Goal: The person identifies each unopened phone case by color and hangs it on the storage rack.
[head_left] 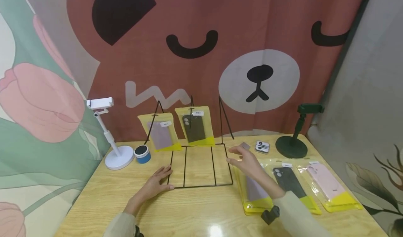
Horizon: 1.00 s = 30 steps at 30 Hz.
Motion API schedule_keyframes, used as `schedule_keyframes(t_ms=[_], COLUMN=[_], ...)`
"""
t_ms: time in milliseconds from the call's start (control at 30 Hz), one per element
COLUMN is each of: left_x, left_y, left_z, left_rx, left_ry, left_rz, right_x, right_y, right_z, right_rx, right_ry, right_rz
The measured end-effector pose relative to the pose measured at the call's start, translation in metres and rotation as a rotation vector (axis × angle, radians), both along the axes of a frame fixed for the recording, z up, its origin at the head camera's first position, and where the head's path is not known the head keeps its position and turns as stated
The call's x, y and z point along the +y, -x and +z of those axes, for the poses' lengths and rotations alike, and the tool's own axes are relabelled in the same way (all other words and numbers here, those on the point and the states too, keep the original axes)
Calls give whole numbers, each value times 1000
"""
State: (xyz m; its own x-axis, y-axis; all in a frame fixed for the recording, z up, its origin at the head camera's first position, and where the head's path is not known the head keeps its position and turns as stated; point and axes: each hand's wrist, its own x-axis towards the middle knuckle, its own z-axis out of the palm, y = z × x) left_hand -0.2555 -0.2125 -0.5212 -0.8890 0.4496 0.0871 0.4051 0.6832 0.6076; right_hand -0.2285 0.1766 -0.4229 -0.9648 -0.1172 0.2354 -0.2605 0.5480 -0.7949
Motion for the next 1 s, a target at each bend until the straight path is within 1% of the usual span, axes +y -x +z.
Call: schedule_keyframes(t_ms=[167,267,333,500,567,667,833,900,1000], left_x=[-1,-1,-2,-1,-1,-1,-2,-2,-2], left_y=[-1,-1,-1,1,2,3,4,4,4], left_z=[-1,-2,-2,-4,-4,-4,-5,-5,-4], left_rx=[-11,-22,-24,-43,-52,-56,-41,-36,-40], left_ry=[-3,-11,-12,-25,-31,-34,-22,-21,-25], left_rz=[6,13,14,2,-3,0,-1,-2,-3], right_x=[18,26,31,44,49,56,72,80,93], right_y=[-17,-26,-32,-45,-48,-51,-54,-54,-56], right_z=[-3,-5,-8,-12,-13,-14,-16,-16,-15], right_rx=[53,90,100,19,-6,23,61,71,73], right_ry=[51,87,95,115,122,114,100,92,43], right_rz=[-57,-78,-97,-180,-205,-223,-242,-259,-309])
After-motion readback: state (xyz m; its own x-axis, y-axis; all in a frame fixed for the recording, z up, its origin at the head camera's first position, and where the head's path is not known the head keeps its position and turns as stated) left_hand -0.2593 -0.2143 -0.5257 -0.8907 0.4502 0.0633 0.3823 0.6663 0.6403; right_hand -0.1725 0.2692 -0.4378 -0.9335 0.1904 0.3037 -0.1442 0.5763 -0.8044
